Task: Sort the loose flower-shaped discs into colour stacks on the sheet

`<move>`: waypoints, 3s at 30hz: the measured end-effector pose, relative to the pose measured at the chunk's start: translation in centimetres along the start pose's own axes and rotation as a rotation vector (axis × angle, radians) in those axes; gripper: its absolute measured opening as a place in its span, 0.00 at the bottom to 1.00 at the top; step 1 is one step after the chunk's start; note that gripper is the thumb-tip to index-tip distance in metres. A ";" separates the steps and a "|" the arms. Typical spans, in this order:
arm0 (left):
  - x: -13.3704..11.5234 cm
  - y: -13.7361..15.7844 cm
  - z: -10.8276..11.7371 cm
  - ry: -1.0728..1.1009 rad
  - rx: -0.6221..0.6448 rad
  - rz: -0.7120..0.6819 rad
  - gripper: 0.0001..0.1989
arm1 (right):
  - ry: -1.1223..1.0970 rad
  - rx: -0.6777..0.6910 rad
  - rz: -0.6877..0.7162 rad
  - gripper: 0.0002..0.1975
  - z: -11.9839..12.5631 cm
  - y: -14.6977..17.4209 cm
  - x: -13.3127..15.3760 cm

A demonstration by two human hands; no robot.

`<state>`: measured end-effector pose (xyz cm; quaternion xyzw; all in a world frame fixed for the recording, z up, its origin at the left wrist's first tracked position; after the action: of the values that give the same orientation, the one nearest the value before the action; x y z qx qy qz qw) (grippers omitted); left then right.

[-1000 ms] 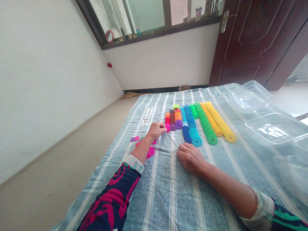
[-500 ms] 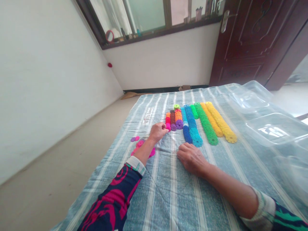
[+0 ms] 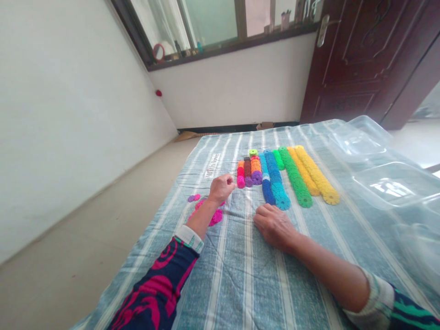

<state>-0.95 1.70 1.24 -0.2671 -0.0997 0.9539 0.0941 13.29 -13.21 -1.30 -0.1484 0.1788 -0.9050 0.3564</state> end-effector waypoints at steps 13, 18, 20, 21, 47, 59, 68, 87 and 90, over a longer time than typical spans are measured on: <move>8.3 3.2 6.6 -0.090 -0.005 0.217 0.07 | -0.004 -0.017 0.006 0.12 0.1 0.3 0.1; 11.0 4.2 8.0 -0.122 -0.034 0.279 0.08 | -0.003 -0.032 0.017 0.12 0.3 0.4 0.1; 11.8 4.5 8.6 -0.132 -0.049 0.289 0.08 | -0.005 -0.042 0.025 0.12 0.3 0.4 0.1; 12.1 4.6 8.9 -0.138 -0.058 0.292 0.08 | -0.006 -0.047 0.028 0.13 0.3 0.4 0.1; 10.6 3.1 8.2 -0.447 0.064 0.229 0.03 | -0.007 -0.004 0.007 0.12 -0.1 0.3 0.0; 8.0 3.4 8.7 -0.024 -0.038 0.222 0.09 | -0.001 -0.029 0.008 0.11 0.0 0.3 0.0; 1.6 2.2 1.6 0.354 0.105 0.139 0.08 | 0.005 -0.059 0.027 0.12 0.0 0.3 0.0; 0.4 -0.9 -2.5 0.226 0.022 0.047 0.03 | 0.015 -0.003 0.011 0.10 -0.1 0.1 0.0; 0.2 -0.6 -2.3 0.156 -0.015 0.026 0.02 | 0.011 -0.012 0.019 0.11 -0.2 0.1 0.0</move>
<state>0.14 2.63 -0.65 -0.3425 -0.0958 0.9305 0.0873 13.28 -13.20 -1.49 -0.1442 0.1878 -0.9012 0.3631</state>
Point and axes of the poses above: each hand's wrist, its own y-axis away from the middle knuckle, its own z-axis out of the back of the hand, x = y × z, the point moved 8 cm from there along -y, towards the middle knuckle, and after that the axes turned 5 degrees about z, right-handed, at the moved point
